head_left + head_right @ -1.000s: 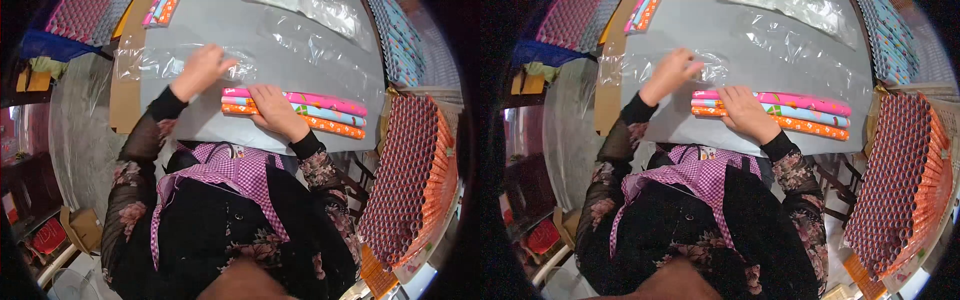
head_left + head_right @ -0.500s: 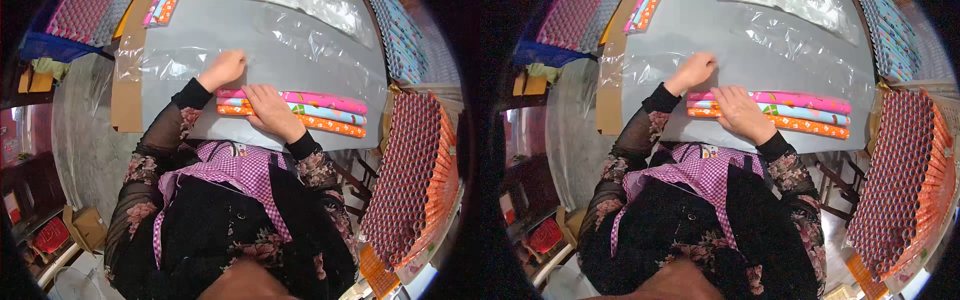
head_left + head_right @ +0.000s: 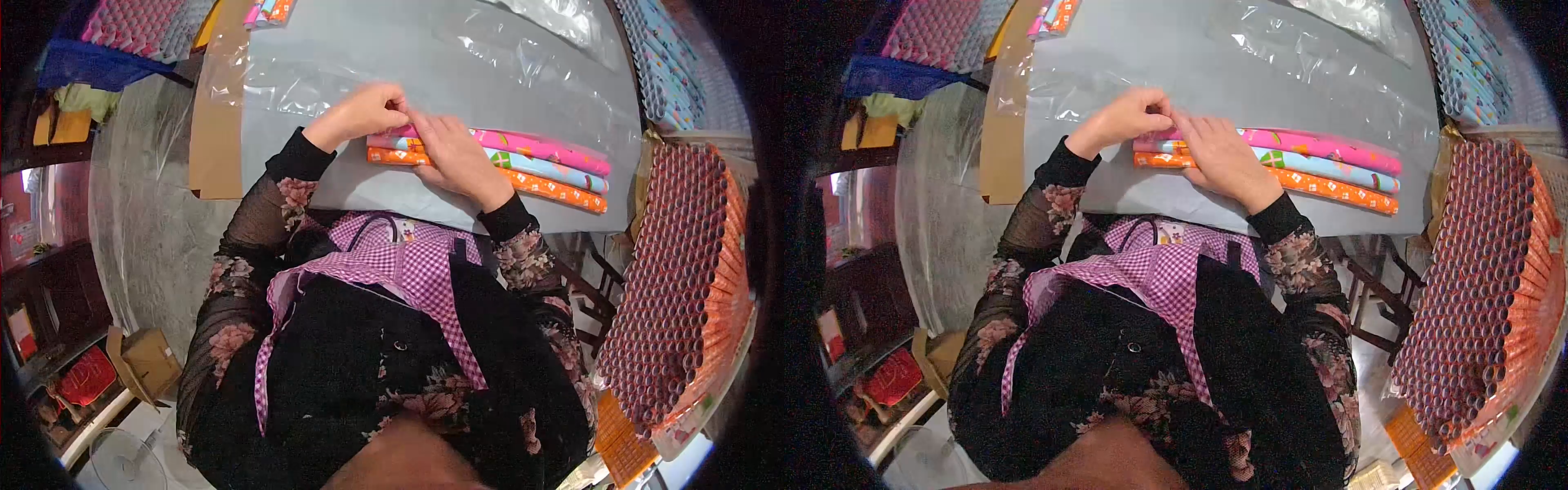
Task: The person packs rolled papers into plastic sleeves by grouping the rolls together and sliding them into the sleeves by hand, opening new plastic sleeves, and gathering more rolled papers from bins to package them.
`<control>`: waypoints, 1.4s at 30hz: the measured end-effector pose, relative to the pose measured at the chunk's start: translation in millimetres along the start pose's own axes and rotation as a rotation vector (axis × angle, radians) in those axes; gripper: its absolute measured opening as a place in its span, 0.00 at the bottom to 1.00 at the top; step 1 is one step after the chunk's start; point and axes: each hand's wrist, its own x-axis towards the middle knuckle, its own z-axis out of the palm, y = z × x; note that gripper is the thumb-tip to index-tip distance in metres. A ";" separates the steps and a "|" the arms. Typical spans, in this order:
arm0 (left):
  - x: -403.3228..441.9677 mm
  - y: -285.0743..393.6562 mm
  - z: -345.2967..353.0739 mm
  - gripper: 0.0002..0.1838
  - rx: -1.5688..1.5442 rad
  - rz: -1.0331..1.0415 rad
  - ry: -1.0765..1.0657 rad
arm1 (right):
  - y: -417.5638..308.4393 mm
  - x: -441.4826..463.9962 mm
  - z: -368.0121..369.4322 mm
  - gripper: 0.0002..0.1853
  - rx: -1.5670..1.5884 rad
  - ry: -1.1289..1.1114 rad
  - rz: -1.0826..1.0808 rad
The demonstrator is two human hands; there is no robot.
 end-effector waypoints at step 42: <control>-13.2 -37.4 -3.5 0.07 0.490 0.353 0.734 | -13.1 14.5 -26.7 0.40 -0.040 0.008 0.034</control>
